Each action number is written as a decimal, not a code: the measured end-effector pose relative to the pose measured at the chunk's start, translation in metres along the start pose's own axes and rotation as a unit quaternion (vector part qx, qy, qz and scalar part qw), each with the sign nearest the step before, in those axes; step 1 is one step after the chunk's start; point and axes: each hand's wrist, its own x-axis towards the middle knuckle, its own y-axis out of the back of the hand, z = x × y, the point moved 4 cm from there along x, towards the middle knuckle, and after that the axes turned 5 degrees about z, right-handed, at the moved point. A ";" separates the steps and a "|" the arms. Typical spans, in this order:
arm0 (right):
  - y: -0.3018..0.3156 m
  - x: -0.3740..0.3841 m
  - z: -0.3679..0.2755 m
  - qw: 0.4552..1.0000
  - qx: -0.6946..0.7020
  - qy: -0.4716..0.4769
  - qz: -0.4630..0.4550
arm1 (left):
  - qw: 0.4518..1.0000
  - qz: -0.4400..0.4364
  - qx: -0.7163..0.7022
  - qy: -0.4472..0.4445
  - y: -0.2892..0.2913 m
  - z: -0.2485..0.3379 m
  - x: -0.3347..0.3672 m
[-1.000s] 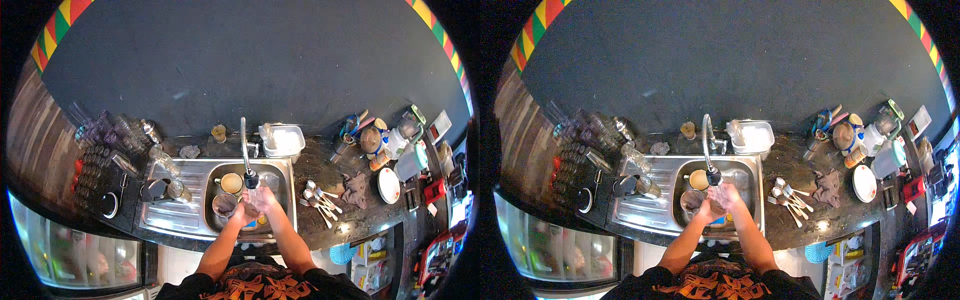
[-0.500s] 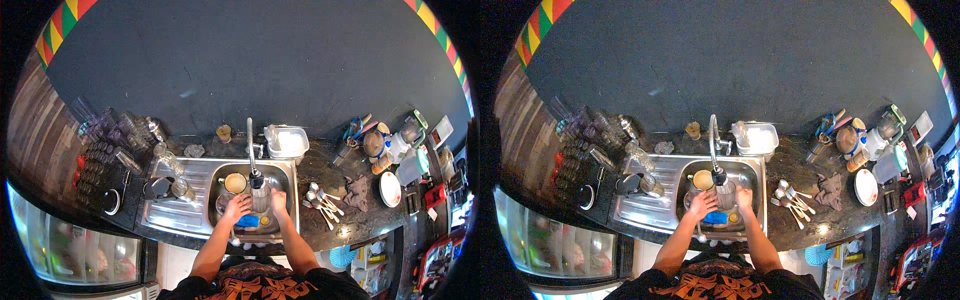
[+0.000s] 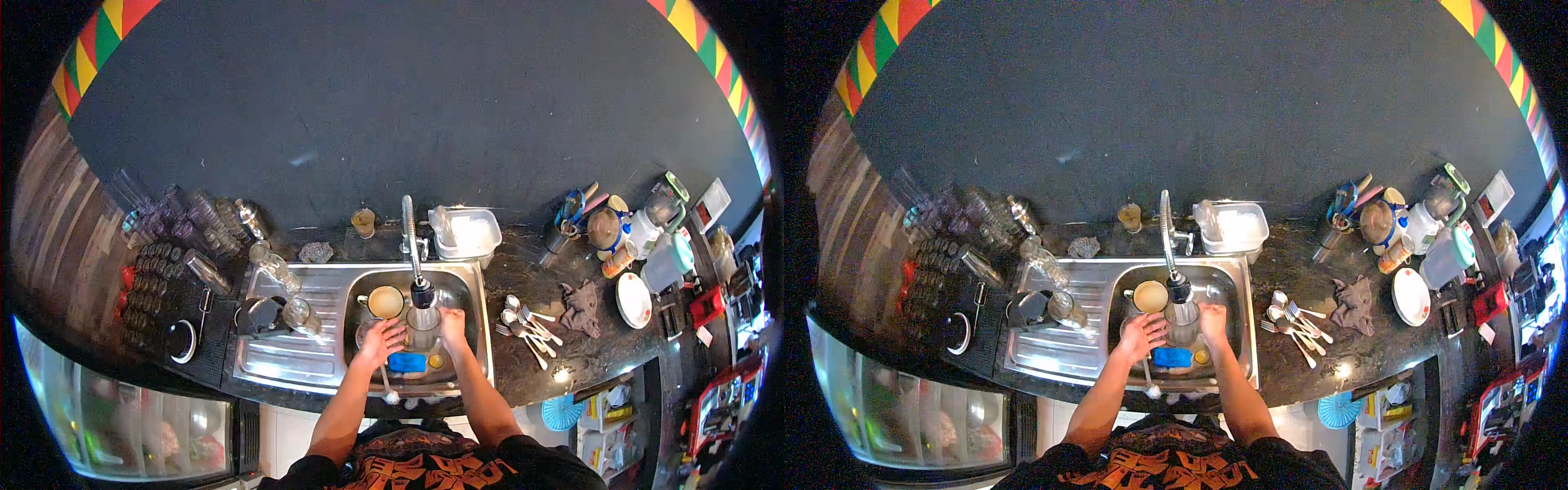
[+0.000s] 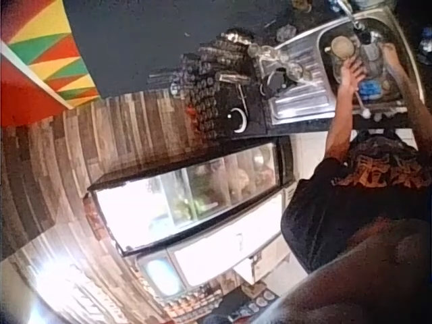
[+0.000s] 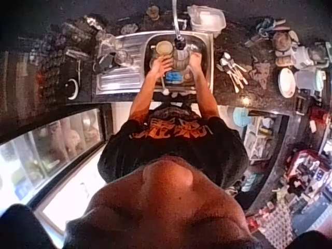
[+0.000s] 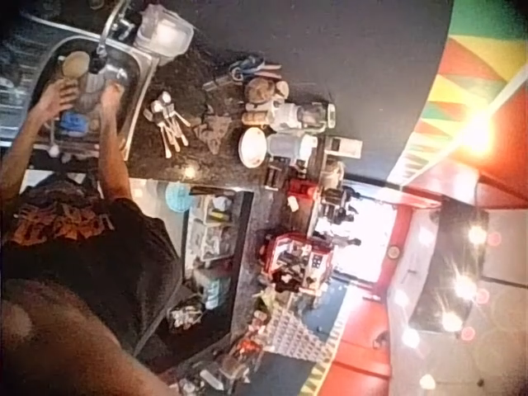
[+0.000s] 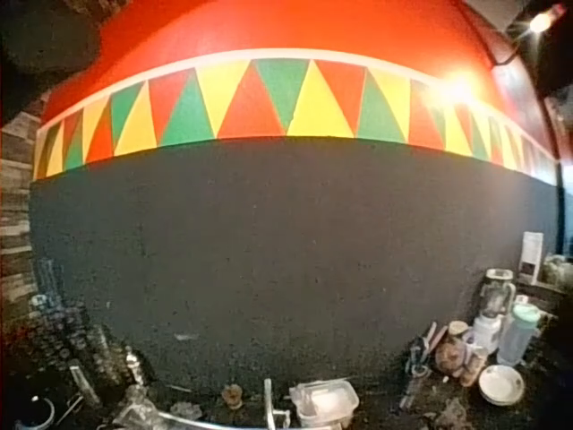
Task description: Washing and rinsing glassware in a bar service sink.
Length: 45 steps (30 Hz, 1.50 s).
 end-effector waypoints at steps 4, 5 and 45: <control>0.001 -0.004 -0.002 0.996 -0.020 -0.005 0.089 | 1.000 -0.013 0.006 0.001 0.005 0.006 -0.003; 0.000 -0.005 -0.006 0.995 0.028 0.028 0.091 | 1.000 -0.020 0.007 0.002 0.004 0.009 -0.004; -0.028 0.009 -0.020 0.903 0.184 -0.334 -0.200 | 0.986 0.026 -0.162 -0.016 -0.039 -0.044 0.064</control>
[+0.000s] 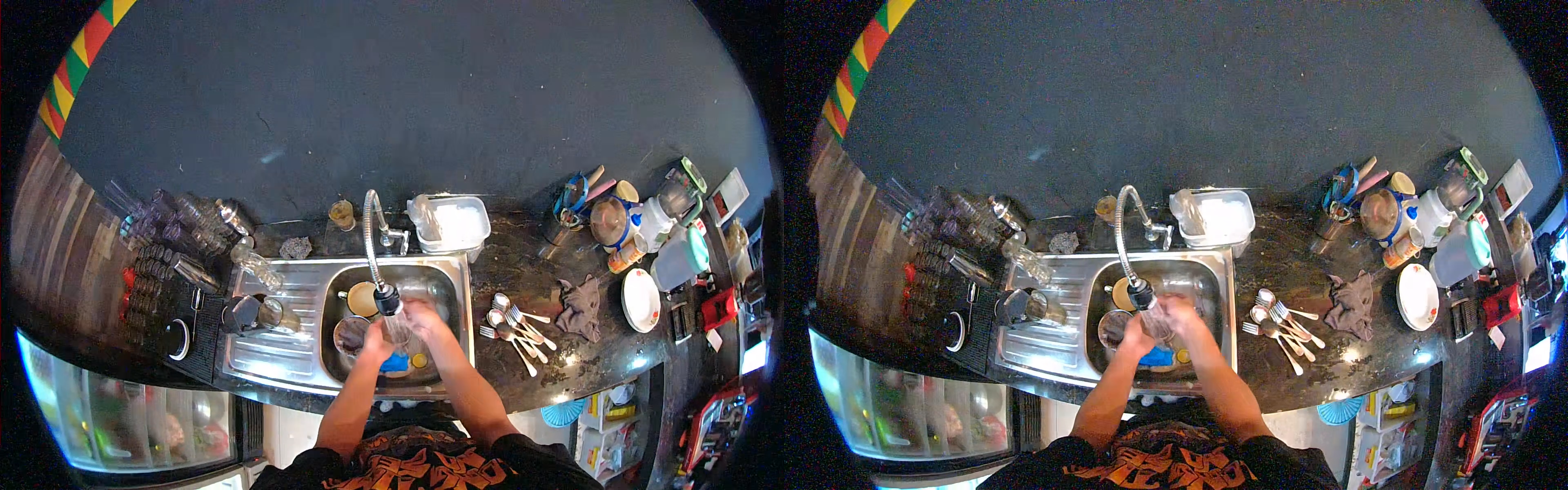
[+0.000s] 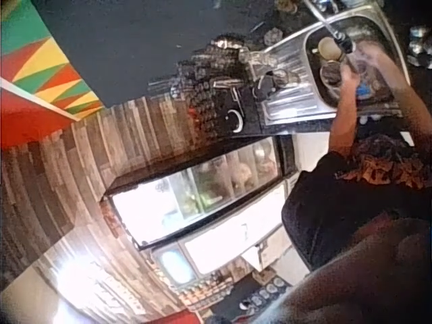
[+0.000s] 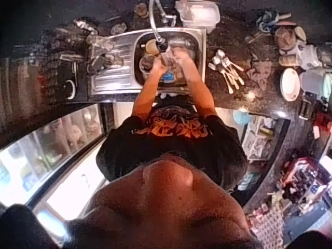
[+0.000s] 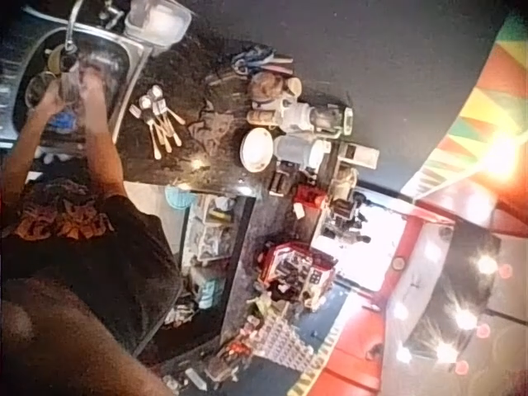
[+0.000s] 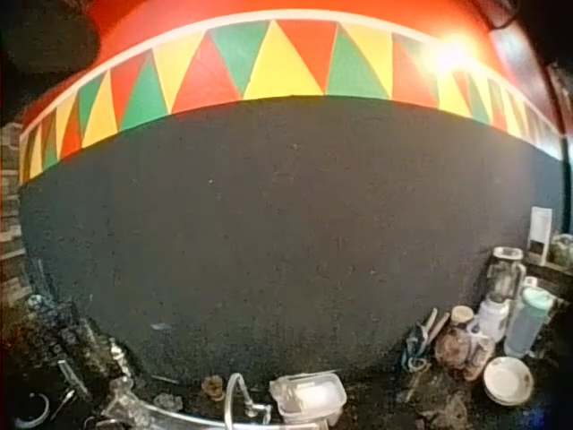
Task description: Washing and rinsing glassware in a bar service sink.
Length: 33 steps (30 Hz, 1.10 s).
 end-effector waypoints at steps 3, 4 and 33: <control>0.000 0.004 0.029 0.990 -0.132 -0.009 -0.040 | 0.972 -0.214 -0.093 0.026 0.023 0.005 0.008; -0.011 -0.006 0.039 0.986 -0.111 -0.060 -0.108 | 0.883 -0.426 -0.179 0.080 0.024 0.011 -0.003; -0.059 0.130 -0.088 0.977 -0.105 0.184 0.011 | 0.987 0.013 -0.050 0.151 -0.017 -0.053 -0.063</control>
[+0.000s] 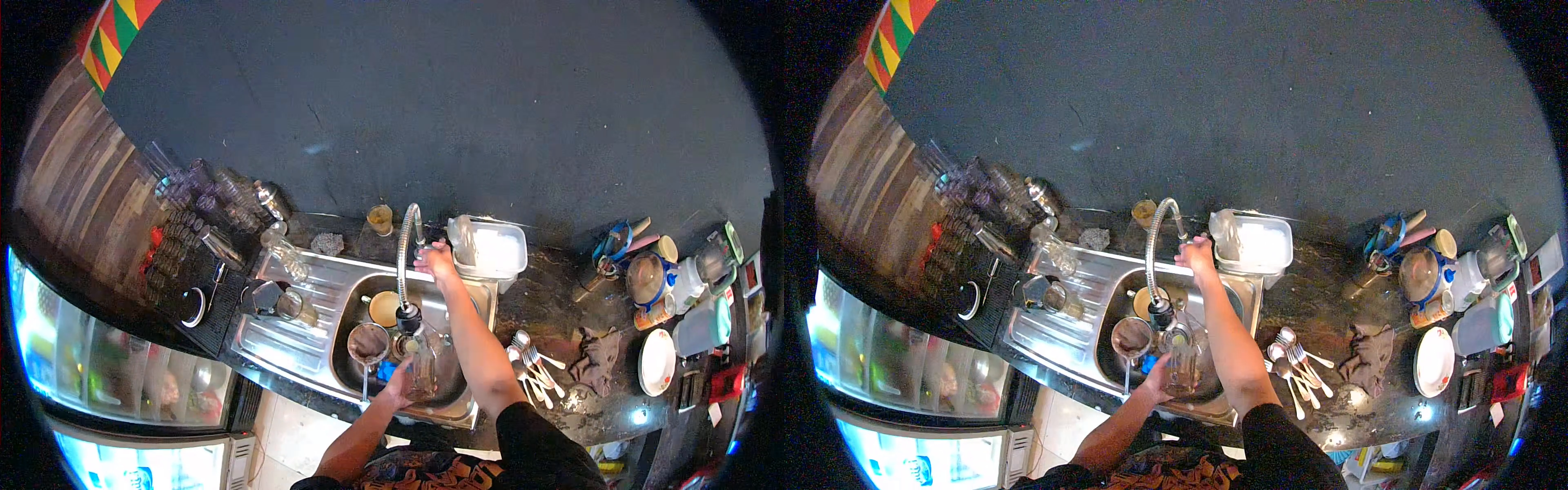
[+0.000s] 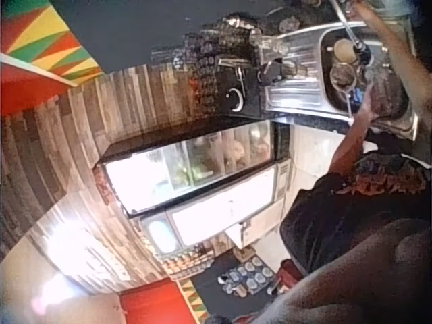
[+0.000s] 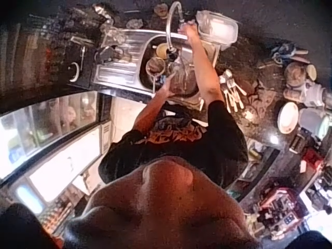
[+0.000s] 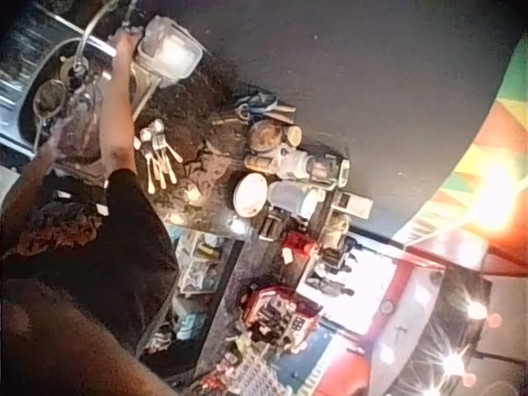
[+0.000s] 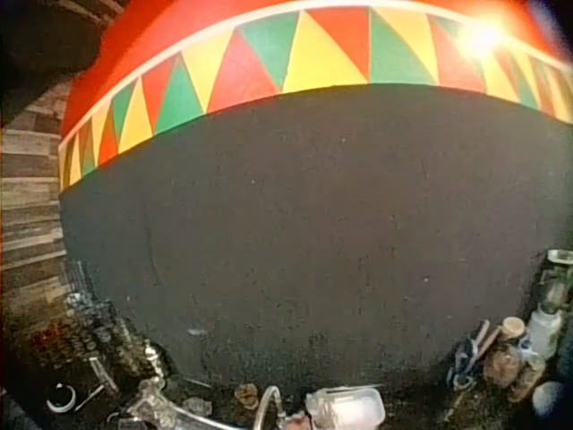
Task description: Washing and rinsing glassware in a bar service sink.
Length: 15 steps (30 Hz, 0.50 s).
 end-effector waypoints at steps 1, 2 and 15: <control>0.000 0.003 -0.004 0.998 -0.029 -0.046 0.012 | 1.000 -0.002 0.002 0.003 0.004 -0.006 0.003; -0.001 0.003 -0.004 0.994 -0.057 -0.094 0.021 | 0.999 -0.006 -0.048 -0.022 0.005 -0.007 0.003; 0.055 0.035 -0.087 0.835 -0.491 0.249 -0.009 | 0.995 -0.054 -0.012 -0.082 -0.005 -0.008 0.009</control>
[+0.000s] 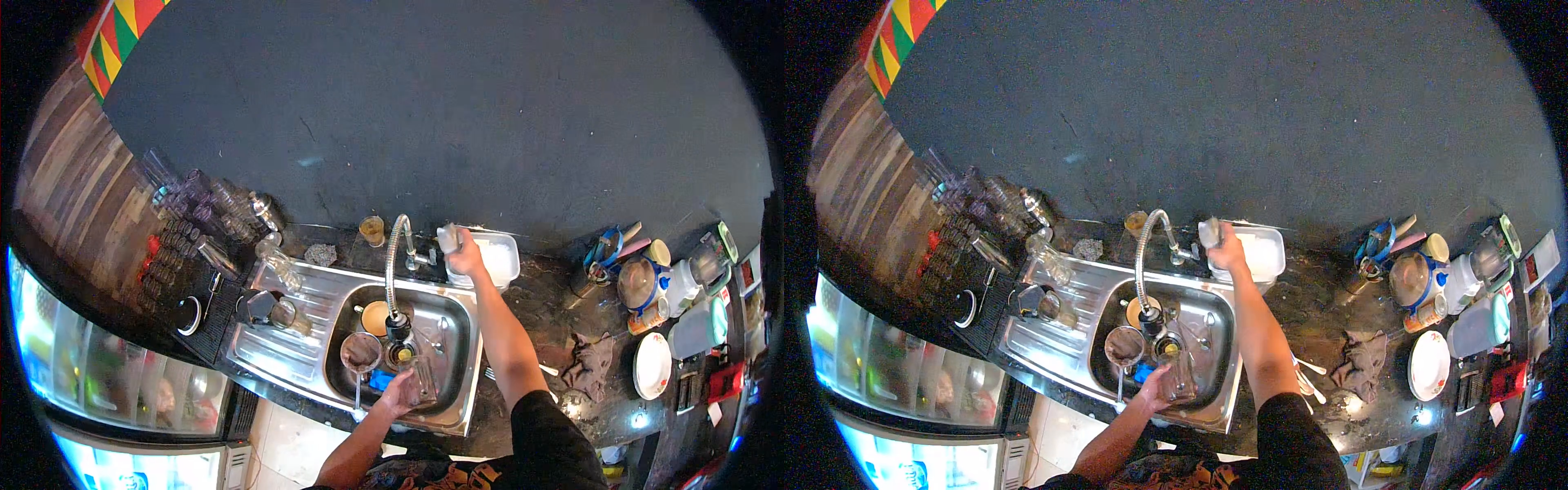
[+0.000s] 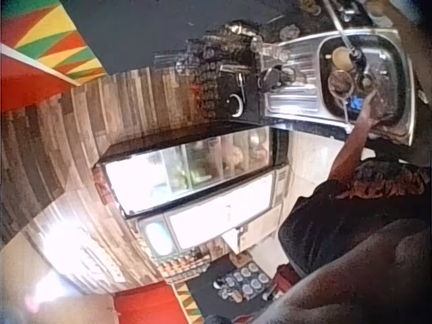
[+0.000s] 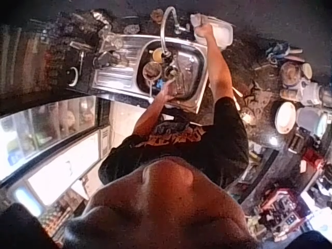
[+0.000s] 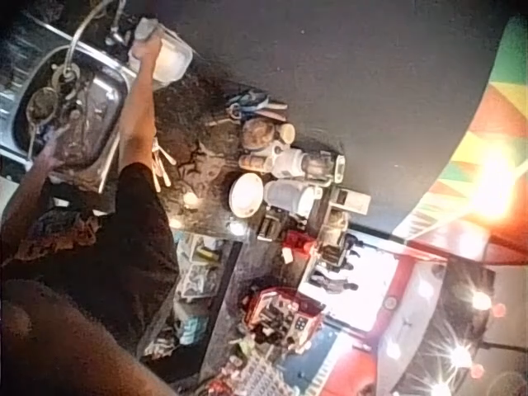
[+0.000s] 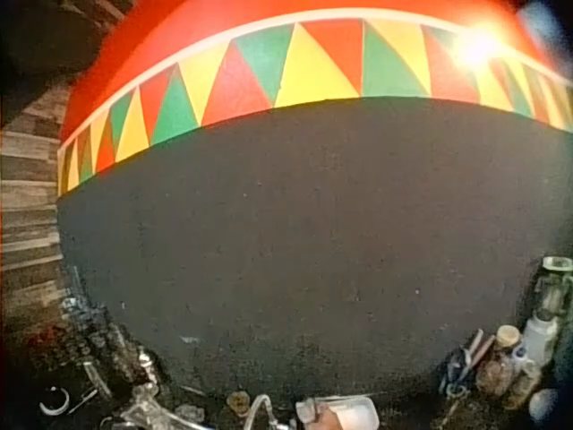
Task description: Washing and rinsing glassware in a bar service sink.
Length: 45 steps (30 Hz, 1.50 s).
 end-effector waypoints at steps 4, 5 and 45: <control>0.005 0.010 0.027 0.990 0.121 -0.003 0.070 | 0.999 -0.011 0.039 -0.020 0.018 0.004 0.004; 0.011 0.009 0.031 0.990 0.120 -0.003 0.071 | 0.999 -0.011 0.031 -0.019 0.014 0.007 0.001; -0.025 -0.280 -0.120 0.944 -0.218 0.076 0.236 | 0.982 0.005 0.174 -0.078 0.029 0.040 -0.004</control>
